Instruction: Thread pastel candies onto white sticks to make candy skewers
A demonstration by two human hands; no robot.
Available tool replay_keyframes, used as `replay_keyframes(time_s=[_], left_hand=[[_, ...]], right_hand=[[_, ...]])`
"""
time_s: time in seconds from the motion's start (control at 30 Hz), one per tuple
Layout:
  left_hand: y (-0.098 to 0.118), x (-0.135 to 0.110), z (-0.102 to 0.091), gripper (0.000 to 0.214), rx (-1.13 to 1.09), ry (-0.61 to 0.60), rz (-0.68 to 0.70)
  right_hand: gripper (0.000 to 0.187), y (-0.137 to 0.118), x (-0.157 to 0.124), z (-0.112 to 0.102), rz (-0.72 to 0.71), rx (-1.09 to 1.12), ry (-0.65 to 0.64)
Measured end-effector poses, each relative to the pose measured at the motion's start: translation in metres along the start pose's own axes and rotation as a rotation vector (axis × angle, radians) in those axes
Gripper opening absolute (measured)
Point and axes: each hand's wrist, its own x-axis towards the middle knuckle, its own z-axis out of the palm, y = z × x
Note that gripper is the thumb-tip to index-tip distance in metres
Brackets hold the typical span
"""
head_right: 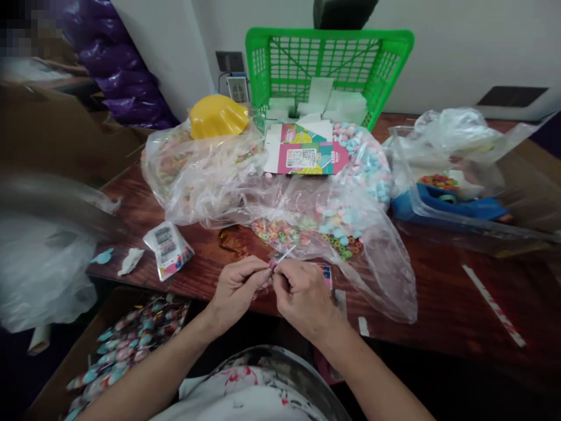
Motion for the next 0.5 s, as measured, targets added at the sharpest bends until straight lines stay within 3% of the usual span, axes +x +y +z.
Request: replay_keyframes(time_s=[0.1,0.2,0.33,0.43,0.5], left_hand=[[0.005,0.005,0.008,0.021,-0.154,0.009,-0.121],[0.012,0.007,0.013,0.027,-0.313,-0.011,-0.300],[0.016,0.003,0.017,0.026,-0.456,-0.202,-0.571],[0.015,0.001,0.018,0.022,-0.546,-0.446,-0.751],[0.012,0.001,0.019,0.020,-0.573,-0.587,-0.847]], right_hand=[[0.017,0.002,-0.008,-0.002,0.114,0.147,0.007],[0.015,0.011,-0.019,-0.002,0.367,0.516,-0.055],[0.022,0.025,-0.032,-0.011,0.502,0.847,-0.257],[0.020,0.022,-0.036,-0.033,0.365,0.726,-0.389],[0.014,0.014,-0.037,-0.049,0.054,0.455,-0.430]])
